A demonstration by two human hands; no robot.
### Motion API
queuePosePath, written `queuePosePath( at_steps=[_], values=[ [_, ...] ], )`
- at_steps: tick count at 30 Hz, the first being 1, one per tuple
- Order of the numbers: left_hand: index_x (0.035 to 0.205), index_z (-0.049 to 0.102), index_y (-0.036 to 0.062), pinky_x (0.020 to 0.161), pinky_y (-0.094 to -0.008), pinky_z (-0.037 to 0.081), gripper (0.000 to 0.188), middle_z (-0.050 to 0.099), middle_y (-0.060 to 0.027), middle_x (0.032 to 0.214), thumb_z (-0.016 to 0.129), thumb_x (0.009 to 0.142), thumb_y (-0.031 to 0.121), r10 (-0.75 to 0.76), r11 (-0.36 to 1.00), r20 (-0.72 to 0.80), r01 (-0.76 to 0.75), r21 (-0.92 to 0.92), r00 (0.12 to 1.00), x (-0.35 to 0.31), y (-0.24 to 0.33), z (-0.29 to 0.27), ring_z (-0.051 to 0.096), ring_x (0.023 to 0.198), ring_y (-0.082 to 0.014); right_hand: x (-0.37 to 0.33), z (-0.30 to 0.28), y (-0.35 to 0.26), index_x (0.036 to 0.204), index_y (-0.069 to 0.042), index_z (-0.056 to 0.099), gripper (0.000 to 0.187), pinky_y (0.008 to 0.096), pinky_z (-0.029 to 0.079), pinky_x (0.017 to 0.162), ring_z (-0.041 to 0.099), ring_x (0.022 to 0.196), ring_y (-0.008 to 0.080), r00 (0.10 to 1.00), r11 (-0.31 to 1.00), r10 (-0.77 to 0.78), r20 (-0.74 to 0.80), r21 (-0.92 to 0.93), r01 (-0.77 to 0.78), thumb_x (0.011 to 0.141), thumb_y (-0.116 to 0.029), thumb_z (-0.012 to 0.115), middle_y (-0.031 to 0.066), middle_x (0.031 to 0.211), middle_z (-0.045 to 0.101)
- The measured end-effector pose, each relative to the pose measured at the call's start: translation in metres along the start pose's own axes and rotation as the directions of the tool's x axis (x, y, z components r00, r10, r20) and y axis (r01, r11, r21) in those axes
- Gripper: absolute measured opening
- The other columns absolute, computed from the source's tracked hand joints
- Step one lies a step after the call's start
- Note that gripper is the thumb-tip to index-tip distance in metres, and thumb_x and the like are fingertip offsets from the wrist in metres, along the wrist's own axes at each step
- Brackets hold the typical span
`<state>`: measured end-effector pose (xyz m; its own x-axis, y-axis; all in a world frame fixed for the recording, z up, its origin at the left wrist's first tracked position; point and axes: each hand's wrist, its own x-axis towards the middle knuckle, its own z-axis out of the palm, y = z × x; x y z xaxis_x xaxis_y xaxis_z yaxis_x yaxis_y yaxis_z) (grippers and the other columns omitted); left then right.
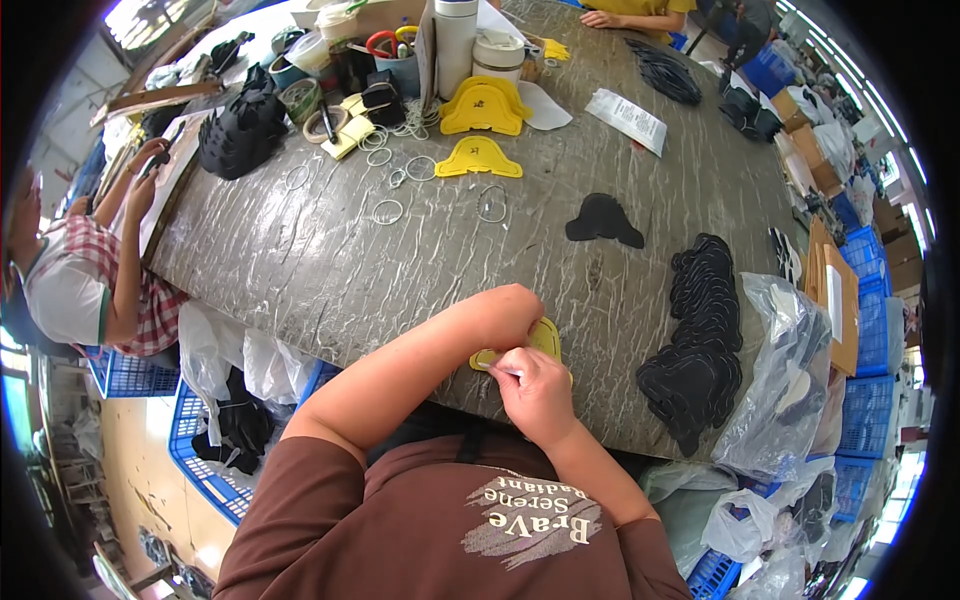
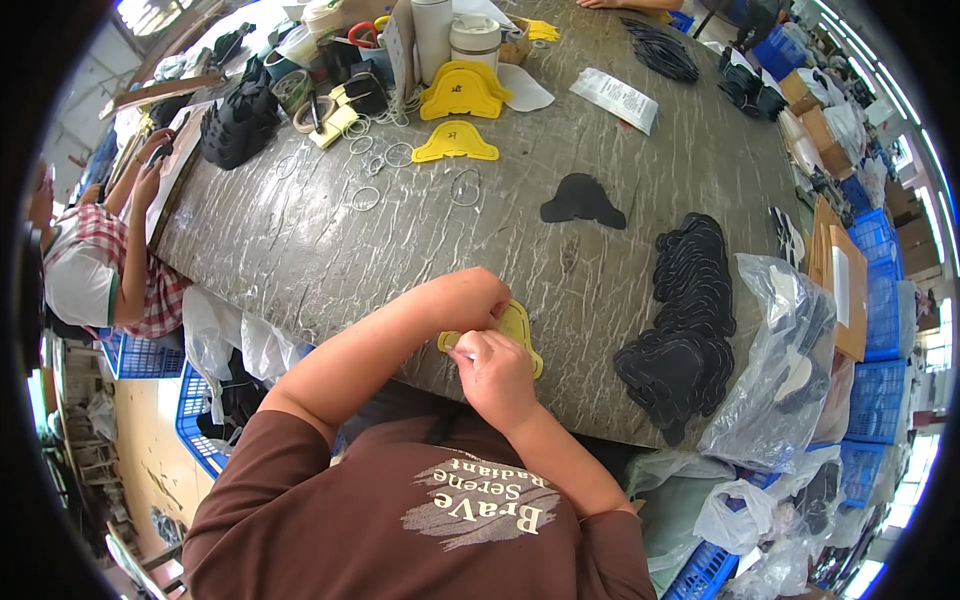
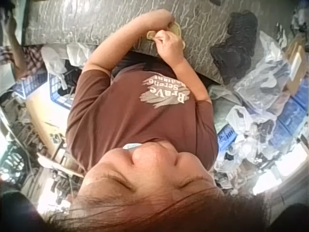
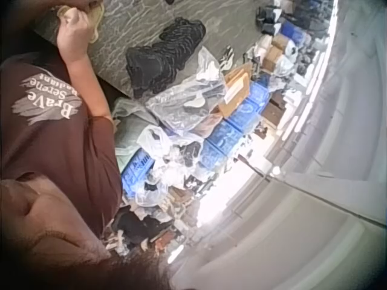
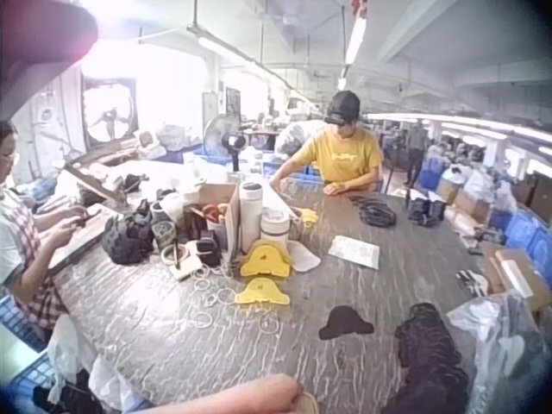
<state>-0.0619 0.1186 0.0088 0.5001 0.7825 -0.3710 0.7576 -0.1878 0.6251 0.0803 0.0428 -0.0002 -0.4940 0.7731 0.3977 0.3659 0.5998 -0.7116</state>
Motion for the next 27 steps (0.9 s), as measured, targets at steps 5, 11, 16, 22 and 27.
queuePosePath(
  at_steps=[5,11,16,22,27],
  values=[
    [0.084,0.068,0.0037,0.064,-0.0404,0.05,0.023,0.067,-0.0169,0.076,0.073,0.066,0.015,0.007,1.0,0.004,-0.007,0.022,1.0,0.001,-0.002,0.002,0.065,0.073,-0.0332,-0.005,-0.009,0.004,0.08,-0.005,0.054,0.017,0.0399,0.048,0.06,0.062,0.067,0.0311,0.989,0.987,0.142,-0.05,0.087,-0.137,0.079,-0.005,0.071,0.01,0.073,0.064],
    [0.086,0.068,0.0033,0.065,-0.0407,0.051,0.024,0.067,-0.0169,0.078,0.074,0.066,0.015,0.019,0.999,0.01,-0.02,0.039,1.0,0.001,-0.004,0.003,0.066,0.074,-0.0332,-0.015,-0.018,0.011,0.081,-0.004,0.054,0.014,0.0385,0.05,0.061,0.063,0.067,0.0314,0.972,0.971,0.218,-0.091,0.116,-0.208,0.081,-0.003,0.069,0.012,0.075,0.065],
    [0.084,0.069,0.0035,0.074,-0.0423,0.052,0.027,0.069,-0.0161,0.084,0.081,0.064,0.018,-0.021,0.999,0.015,0.021,0.033,1.0,0.0,0.0,0.001,0.066,0.085,-0.0355,-0.022,-0.025,0.02,0.084,-0.001,0.056,0.011,0.0306,0.052,0.066,0.067,0.071,0.0208,0.959,0.961,0.263,-0.109,0.117,-0.25,0.084,0.001,0.067,0.0122,0.08,0.068],
    [0.085,0.068,0.0027,0.067,-0.0408,0.051,0.025,0.068,-0.0152,0.078,0.077,0.067,0.017,0.01,0.999,0.01,-0.01,0.038,1.0,0.002,-0.003,0.002,0.066,0.075,-0.0323,-0.025,-0.031,0.019,0.084,0.0,0.056,0.01,0.0312,0.053,0.067,0.068,0.072,0.0225,0.956,0.962,0.269,-0.121,0.091,-0.259,0.085,0.001,0.066,0.0128,0.08,0.068],
    [0.084,0.067,0.0029,0.067,-0.0402,0.051,0.024,0.068,-0.0146,0.077,0.078,0.067,0.017,0.01,0.999,0.001,-0.01,0.035,1.0,0.002,-0.005,0.003,0.066,0.074,-0.0318,-0.031,-0.032,0.018,0.084,0.0,0.056,0.011,0.0311,0.053,0.066,0.067,0.07,0.0228,0.959,0.971,0.237,-0.152,0.062,-0.231,0.084,0.002,0.067,0.0128,0.08,0.067]
  ],
)
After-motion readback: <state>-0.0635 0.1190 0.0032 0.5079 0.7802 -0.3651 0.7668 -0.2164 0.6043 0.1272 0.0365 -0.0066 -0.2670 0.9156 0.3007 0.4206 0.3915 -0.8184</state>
